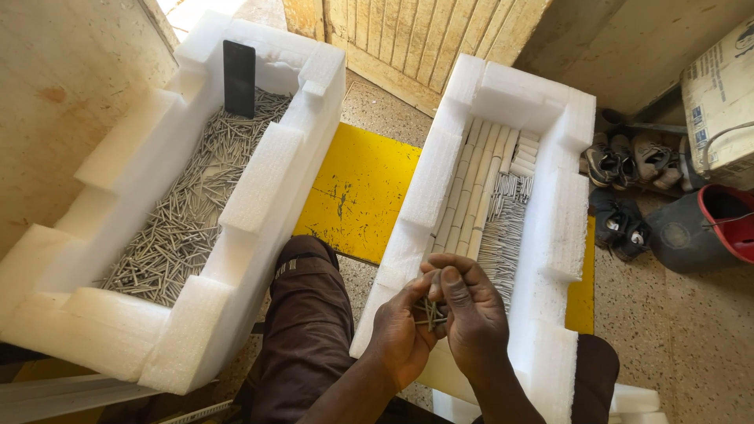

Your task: Organizing small metal rods into a foam packaging container

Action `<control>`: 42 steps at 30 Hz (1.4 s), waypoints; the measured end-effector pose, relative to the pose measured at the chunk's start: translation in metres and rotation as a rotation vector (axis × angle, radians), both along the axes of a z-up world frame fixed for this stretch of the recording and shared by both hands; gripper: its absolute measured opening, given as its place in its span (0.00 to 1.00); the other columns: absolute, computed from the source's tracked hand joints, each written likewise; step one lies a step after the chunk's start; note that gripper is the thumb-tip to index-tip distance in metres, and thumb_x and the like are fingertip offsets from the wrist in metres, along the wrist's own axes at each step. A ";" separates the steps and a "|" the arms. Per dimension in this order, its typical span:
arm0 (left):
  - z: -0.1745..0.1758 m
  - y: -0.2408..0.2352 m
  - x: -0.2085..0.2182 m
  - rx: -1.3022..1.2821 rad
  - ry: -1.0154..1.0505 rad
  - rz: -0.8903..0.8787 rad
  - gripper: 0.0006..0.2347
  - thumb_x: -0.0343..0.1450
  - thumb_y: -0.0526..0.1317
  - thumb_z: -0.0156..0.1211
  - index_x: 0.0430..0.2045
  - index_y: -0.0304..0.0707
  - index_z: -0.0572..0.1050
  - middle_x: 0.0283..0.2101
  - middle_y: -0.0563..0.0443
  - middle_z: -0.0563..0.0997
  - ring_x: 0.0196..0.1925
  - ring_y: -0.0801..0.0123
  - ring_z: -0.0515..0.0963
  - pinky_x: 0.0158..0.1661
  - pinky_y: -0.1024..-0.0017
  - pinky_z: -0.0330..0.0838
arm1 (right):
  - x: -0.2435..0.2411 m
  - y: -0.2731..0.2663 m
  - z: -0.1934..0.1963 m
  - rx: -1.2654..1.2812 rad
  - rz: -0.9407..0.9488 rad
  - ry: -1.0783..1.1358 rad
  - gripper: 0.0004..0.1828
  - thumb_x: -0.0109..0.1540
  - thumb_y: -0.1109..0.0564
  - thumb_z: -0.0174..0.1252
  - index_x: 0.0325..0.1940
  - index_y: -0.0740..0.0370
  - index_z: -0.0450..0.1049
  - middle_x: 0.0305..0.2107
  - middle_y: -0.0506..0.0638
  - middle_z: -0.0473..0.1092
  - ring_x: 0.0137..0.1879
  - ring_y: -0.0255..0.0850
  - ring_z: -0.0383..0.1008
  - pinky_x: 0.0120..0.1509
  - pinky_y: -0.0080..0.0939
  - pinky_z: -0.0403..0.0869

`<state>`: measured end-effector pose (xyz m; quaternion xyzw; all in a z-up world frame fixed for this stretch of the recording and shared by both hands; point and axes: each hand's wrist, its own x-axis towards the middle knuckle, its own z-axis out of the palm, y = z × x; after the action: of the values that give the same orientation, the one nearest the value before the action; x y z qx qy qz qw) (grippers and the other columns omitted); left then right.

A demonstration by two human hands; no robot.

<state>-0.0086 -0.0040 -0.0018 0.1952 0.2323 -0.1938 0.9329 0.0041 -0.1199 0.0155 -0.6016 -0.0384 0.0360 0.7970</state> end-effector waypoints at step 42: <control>-0.032 0.000 0.002 -0.052 -0.183 0.080 0.19 0.82 0.54 0.49 0.36 0.38 0.76 0.24 0.53 0.77 0.21 0.73 0.75 0.16 0.77 0.63 | -0.061 -0.049 -0.006 -1.075 0.125 -0.071 0.21 0.55 0.50 0.72 0.52 0.56 0.82 0.46 0.45 0.81 0.48 0.38 0.84 0.51 0.41 0.82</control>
<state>-0.0062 -0.0035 -0.0338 0.1785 0.1488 -0.1437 0.9620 -0.0569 -0.1688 0.0094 -0.9221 -0.0770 0.0775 0.3713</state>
